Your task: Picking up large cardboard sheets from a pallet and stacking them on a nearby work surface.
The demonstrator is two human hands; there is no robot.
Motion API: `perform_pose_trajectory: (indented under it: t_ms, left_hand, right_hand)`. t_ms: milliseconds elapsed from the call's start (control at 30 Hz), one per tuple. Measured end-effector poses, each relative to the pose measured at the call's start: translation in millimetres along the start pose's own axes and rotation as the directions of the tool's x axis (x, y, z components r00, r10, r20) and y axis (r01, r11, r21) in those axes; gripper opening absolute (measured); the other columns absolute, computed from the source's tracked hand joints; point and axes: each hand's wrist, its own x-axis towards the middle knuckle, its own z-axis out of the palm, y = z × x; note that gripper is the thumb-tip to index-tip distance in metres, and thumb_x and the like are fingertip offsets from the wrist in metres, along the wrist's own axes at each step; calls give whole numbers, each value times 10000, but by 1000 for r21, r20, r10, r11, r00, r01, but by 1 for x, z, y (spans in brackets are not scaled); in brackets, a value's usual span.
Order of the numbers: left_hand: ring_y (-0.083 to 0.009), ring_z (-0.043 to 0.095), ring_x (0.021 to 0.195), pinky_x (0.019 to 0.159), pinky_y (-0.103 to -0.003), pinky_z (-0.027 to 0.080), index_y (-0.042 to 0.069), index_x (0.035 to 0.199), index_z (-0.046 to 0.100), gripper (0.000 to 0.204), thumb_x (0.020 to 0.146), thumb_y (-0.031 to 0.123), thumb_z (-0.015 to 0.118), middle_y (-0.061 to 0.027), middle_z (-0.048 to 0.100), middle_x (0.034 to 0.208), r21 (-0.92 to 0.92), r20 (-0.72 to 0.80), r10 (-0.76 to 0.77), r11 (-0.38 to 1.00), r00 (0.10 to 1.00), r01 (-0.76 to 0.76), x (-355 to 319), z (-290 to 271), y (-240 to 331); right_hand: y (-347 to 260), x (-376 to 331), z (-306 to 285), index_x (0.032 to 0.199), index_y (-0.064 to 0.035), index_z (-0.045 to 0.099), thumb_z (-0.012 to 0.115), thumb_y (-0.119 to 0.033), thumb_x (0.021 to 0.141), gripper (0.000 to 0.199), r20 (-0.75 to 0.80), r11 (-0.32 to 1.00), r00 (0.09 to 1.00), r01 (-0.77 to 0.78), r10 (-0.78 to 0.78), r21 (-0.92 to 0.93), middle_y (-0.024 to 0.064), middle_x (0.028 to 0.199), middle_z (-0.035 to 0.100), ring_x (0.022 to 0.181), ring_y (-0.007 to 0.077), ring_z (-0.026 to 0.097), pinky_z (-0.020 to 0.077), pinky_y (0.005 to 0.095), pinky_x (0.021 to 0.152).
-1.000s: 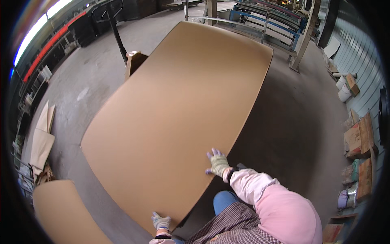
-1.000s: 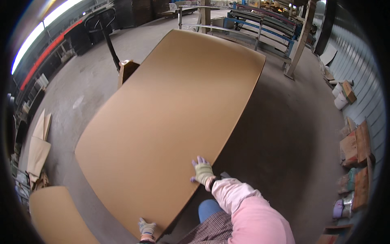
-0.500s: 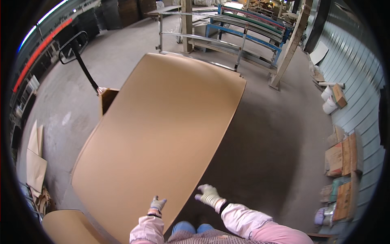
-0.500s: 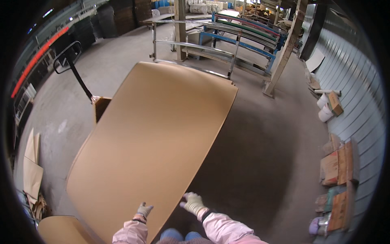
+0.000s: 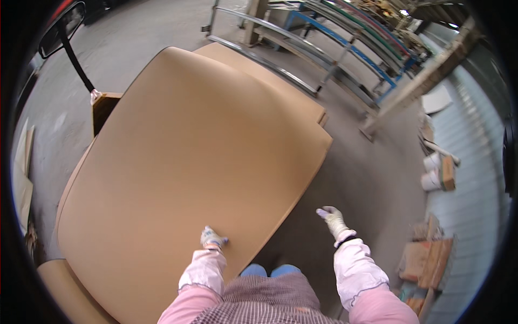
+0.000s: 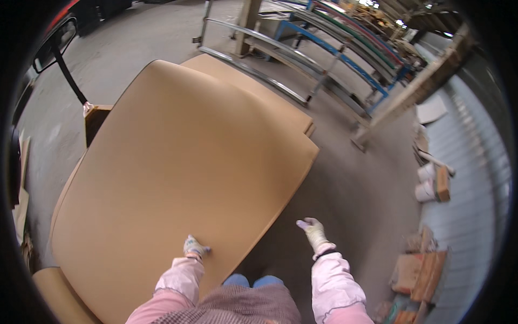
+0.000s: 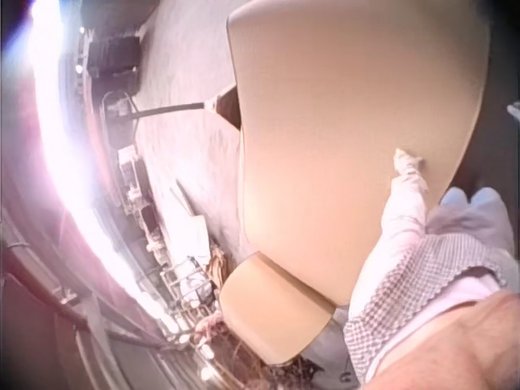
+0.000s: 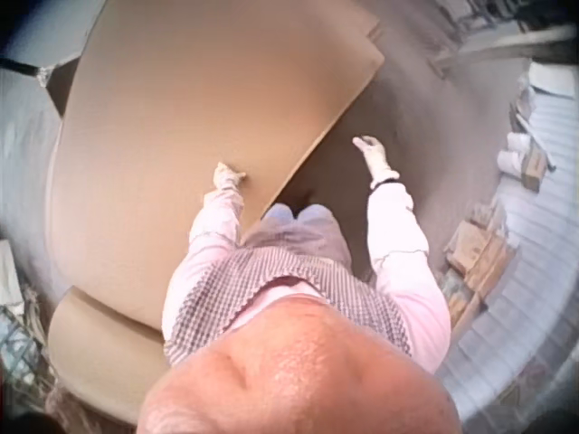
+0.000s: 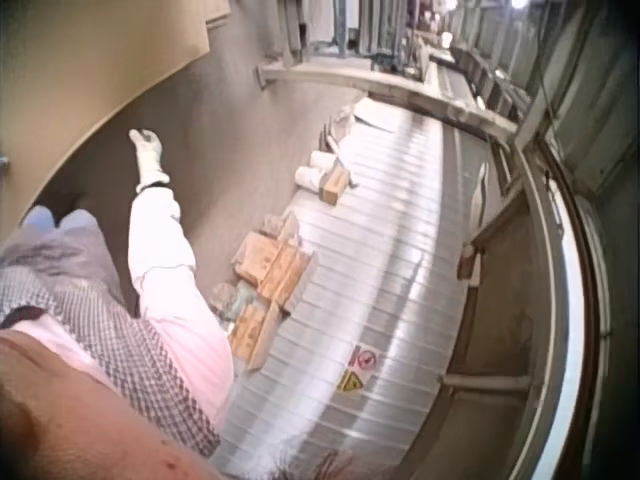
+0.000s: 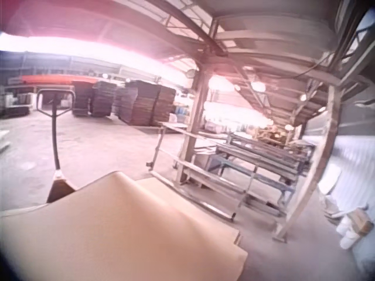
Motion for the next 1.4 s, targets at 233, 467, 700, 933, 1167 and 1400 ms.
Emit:
perform_pose_trajectory:
  t_ms: [233, 467, 700, 933, 1167, 1400]
  left_hand:
    - [-274, 483, 996, 824, -338, 417, 49, 1096, 399, 866, 400, 391, 785, -147, 498, 1060, 96, 167, -124, 989, 978, 109, 4, -1, 21]
    - [-272, 486, 989, 837, -335, 408, 61, 1098, 402, 881, 383, 403, 788, -142, 491, 1061, 78, 135, -226, 973, 965, 217, 15, -9, 16]
    - [-271, 500, 976, 808, -354, 426, 73, 1029, 461, 757, 404, 329, 802, -123, 523, 1035, 37, 95, -251, 968, 963, 249, 38, 8, 23]
    - [-279, 504, 949, 776, -358, 433, 87, 990, 476, 718, 410, 379, 783, -133, 504, 1053, -28, 18, -122, 992, 992, 122, 5, 7, 7]
    - [-275, 370, 1086, 918, -375, 290, 42, 1143, 377, 797, 529, 429, 707, -131, 405, 1168, -712, -139, -908, 369, 396, 597, -104, 105, -47]
    - [-250, 282, 1162, 943, -427, 180, 144, 1239, 288, 796, 660, 678, 398, -79, 300, 1276, -590, 804, -496, -733, 328, 338, -129, 229, -167]
  right_hand:
    - [5, 242, 0, 1255, -69, 241, 508, -549, 686, 791, 245, 722, 954, -291, 172, 628, 109, 1273, 292, 1172, 248, 270, 151, 413, 985]
    - [-128, 178, -38, 1053, -84, 488, 581, -336, 721, 427, 289, 684, 934, -71, -209, 726, 60, 1045, 508, 994, 190, 456, 352, 327, 864]
    - [-237, 7, -99, 1102, -51, 408, 632, -196, 693, 488, 378, 715, 626, 681, -682, 161, 78, 1051, 473, 933, 174, 475, 408, 310, 794]
    - [-69, 226, -84, 1098, -9, 437, 729, -86, 581, 599, -74, 883, 960, 277, -269, 379, 44, 1051, 488, 893, 188, 491, 403, 338, 814]
    - [-51, 216, -19, 1129, -80, 421, 605, -500, 648, 665, 624, 553, 778, -551, 72, 624, 73, 1170, 441, 1052, 240, 390, 283, 367, 931]
    - [-4, 124, 90, 954, -86, 534, 721, -52, 570, 428, 406, 762, 891, -405, 205, 505, 28, 906, 561, 857, 221, 499, 386, 389, 810]
